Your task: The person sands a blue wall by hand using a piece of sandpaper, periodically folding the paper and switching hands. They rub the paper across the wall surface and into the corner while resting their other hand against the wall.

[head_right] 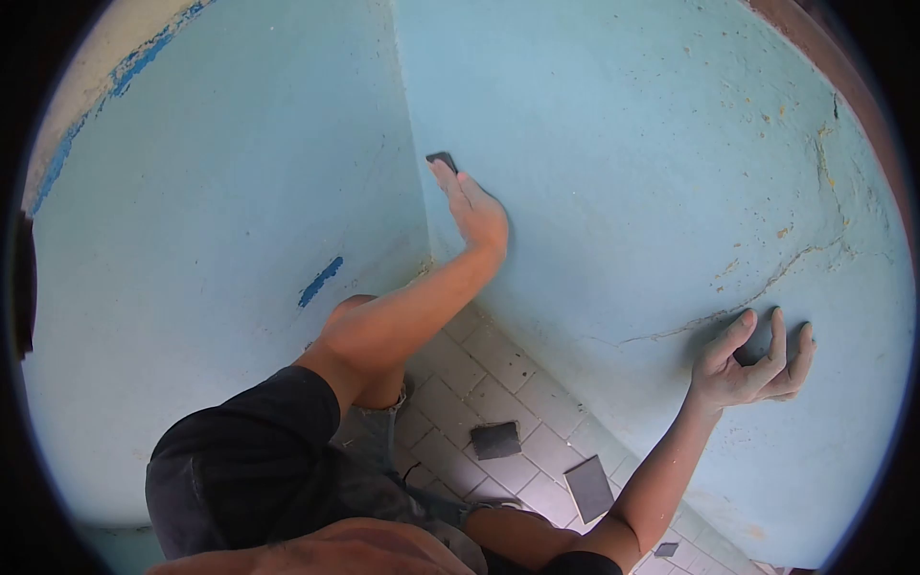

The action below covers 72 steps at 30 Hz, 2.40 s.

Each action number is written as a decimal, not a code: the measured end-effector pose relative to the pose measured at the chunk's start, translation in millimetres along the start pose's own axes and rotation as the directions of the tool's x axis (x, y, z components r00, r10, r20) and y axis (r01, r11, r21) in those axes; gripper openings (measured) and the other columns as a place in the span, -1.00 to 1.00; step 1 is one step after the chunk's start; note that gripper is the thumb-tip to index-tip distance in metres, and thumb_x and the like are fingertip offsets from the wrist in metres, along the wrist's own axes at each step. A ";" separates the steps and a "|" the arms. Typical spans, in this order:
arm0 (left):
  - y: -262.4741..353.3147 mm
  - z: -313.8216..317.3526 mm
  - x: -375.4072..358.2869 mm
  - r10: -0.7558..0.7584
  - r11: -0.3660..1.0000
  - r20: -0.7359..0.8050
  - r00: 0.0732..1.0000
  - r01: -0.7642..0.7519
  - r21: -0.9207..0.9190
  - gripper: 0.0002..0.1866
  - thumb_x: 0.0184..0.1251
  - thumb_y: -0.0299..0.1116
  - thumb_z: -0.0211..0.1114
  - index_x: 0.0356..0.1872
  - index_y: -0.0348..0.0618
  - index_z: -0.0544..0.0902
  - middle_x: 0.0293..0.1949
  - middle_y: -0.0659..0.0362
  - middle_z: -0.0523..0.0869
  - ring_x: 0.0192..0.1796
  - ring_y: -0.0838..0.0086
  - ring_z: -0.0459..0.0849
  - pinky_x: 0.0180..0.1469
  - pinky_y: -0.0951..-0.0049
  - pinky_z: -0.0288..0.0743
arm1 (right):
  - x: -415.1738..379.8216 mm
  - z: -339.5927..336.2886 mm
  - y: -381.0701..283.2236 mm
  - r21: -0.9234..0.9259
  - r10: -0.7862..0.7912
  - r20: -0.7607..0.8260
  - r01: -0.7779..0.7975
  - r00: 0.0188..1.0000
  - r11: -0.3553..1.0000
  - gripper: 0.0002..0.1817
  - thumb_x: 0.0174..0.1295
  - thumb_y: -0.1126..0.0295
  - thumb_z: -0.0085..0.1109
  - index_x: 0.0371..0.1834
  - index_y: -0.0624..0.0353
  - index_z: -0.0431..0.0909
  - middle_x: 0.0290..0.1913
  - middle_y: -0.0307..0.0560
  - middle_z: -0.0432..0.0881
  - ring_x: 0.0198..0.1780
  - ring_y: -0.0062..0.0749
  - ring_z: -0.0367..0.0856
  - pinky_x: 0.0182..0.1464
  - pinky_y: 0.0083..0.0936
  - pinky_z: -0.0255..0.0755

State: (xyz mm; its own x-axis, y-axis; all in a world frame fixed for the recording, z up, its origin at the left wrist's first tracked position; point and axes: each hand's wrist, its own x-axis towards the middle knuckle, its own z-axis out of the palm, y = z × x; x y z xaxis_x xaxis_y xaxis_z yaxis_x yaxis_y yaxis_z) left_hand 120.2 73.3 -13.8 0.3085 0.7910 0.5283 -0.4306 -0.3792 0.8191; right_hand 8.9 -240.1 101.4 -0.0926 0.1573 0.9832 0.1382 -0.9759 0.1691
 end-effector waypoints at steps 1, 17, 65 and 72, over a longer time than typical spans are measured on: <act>17.6 7.0 15.6 0.055 0.998 0.012 0.998 -0.054 -0.041 -0.44 0.70 -0.35 -0.18 0.56 -0.49 0.14 0.62 -0.26 0.10 0.67 -0.12 -0.02 0.66 0.01 -0.19 | -1.1 -2.0 -0.7 0.009 0.019 0.018 -0.020 1.000 1.000 -0.73 0.41 0.26 0.33 0.04 0.19 0.67 0.30 0.06 0.47 0.36 -0.22 0.35 0.24 -0.39 0.29; 77.3 -3.6 49.2 0.236 0.958 0.210 0.949 -0.192 -0.211 -0.43 0.71 -0.32 -0.23 0.59 -0.43 0.12 0.62 -0.17 0.16 0.66 -0.12 0.00 0.65 0.09 -0.09 | 4.3 -18.4 35.0 -0.073 -0.035 0.101 0.043 0.994 0.996 -0.73 0.38 0.24 0.38 0.01 0.16 0.71 0.23 -0.09 0.54 0.27 -0.37 0.37 0.16 -0.46 0.29; 11.5 -1.0 40.3 -0.114 0.993 0.089 0.989 0.112 0.019 -0.29 0.74 -0.07 -0.27 0.65 -0.34 -0.14 0.66 -0.27 -0.23 0.69 -0.19 -0.30 0.65 -0.08 -0.42 | -33.3 23.0 -52.6 -0.041 -0.025 0.220 0.035 0.975 0.999 -0.40 0.43 -0.11 0.09 0.40 -0.02 0.58 0.57 0.05 0.34 0.70 -0.03 -0.04 0.70 -0.13 -0.53; 31.0 -8.3 -24.1 0.206 0.960 0.433 0.878 -0.268 0.086 -0.23 0.72 0.00 -0.29 0.64 -0.36 -0.26 0.65 -0.32 -0.31 0.67 -0.23 -0.42 0.62 -0.13 -0.53 | -33.0 25.0 -51.1 0.040 -0.059 0.169 0.053 0.984 0.998 -0.41 0.41 -0.10 0.19 0.35 0.05 0.62 0.54 -0.04 0.41 0.69 -0.14 0.04 0.69 -0.21 -0.43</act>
State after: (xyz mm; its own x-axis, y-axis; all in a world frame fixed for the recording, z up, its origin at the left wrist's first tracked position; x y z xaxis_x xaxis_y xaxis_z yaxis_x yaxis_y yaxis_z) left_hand 92.5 46.5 -3.0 0.5488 0.4083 0.7295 -0.4232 -0.6169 0.6636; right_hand 29.5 -191.7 62.1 0.0673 0.2382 0.9689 0.1728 -0.9592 0.2238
